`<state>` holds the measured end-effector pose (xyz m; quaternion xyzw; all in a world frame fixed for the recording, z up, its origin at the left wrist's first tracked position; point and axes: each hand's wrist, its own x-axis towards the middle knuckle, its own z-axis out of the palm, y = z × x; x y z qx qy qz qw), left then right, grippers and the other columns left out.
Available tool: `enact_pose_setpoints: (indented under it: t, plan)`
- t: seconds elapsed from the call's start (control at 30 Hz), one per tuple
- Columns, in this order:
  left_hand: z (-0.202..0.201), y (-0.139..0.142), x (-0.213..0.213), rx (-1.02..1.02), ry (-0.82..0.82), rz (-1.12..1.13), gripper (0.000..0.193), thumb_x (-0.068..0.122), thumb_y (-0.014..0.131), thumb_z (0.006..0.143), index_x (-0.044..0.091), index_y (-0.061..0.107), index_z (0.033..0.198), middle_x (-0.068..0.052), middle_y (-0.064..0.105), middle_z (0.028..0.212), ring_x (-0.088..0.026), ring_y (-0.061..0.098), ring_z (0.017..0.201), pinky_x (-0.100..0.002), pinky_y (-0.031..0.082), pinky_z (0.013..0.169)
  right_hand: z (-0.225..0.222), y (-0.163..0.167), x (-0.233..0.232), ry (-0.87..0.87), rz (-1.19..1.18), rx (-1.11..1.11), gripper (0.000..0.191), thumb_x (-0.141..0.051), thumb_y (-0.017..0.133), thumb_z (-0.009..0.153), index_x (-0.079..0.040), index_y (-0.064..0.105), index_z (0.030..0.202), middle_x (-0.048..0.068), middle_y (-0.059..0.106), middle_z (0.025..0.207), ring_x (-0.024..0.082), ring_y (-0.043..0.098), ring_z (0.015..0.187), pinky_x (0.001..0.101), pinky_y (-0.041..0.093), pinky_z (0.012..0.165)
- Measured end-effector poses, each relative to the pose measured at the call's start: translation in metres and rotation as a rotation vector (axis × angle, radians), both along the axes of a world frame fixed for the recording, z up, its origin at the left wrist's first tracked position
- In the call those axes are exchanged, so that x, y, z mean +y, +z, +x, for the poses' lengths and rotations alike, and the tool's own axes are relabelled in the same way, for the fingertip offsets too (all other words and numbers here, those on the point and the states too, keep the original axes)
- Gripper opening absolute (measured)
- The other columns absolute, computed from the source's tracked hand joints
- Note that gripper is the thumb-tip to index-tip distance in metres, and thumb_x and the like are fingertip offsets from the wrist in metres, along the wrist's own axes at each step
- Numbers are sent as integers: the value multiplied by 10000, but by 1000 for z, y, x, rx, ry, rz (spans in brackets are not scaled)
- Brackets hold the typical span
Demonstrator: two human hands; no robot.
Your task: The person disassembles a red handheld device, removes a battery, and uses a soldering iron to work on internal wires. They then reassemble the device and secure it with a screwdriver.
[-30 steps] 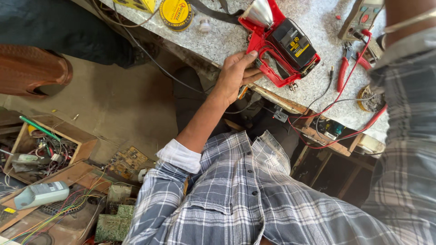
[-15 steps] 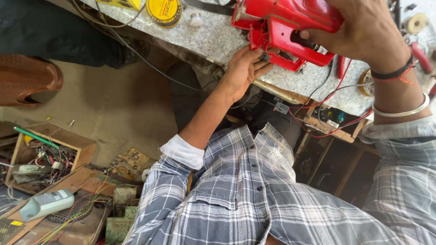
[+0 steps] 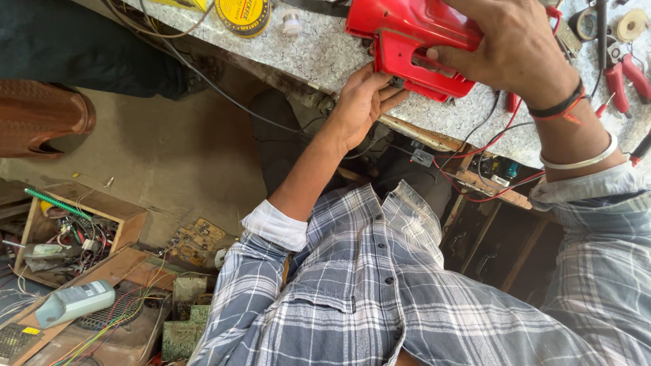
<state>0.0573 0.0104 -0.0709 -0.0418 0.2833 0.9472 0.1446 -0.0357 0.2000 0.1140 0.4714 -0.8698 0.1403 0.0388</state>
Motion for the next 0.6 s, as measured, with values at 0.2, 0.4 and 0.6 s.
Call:
enact_pose_setpoints:
  t: [0.2, 0.4, 0.6]
  plan:
    - [1, -2, 0, 22, -7, 36, 342, 181, 503, 1084, -18, 525, 1361, -164, 610, 1338, -309, 627, 1267, -489, 488, 1180, 3, -8, 0, 70, -95, 44, 604, -287, 878, 885, -15, 643, 1371, 174, 644, 926, 358, 623, 859, 458, 487, 794]
    - [1, -3, -6, 69, -26, 92, 394, 211, 462, 1068, -51, 534, 1352, -187, 618, 1341, -315, 606, 1302, -497, 473, 1216, 3, -15, 6, 33, -64, 12, 563, -257, 882, 907, -16, 666, 1367, 163, 654, 954, 336, 636, 838, 438, 495, 808]
    - [-1, -1, -7, 5, -27, 115, 480, 319, 379, 1069, -54, 540, 1324, -223, 627, 1318, -353, 598, 1311, -500, 474, 1190, 2, -20, 8, -29, 16, 45, 490, -328, 920, 852, -26, 708, 1174, 144, 650, 846, 338, 632, 778, 428, 500, 730]
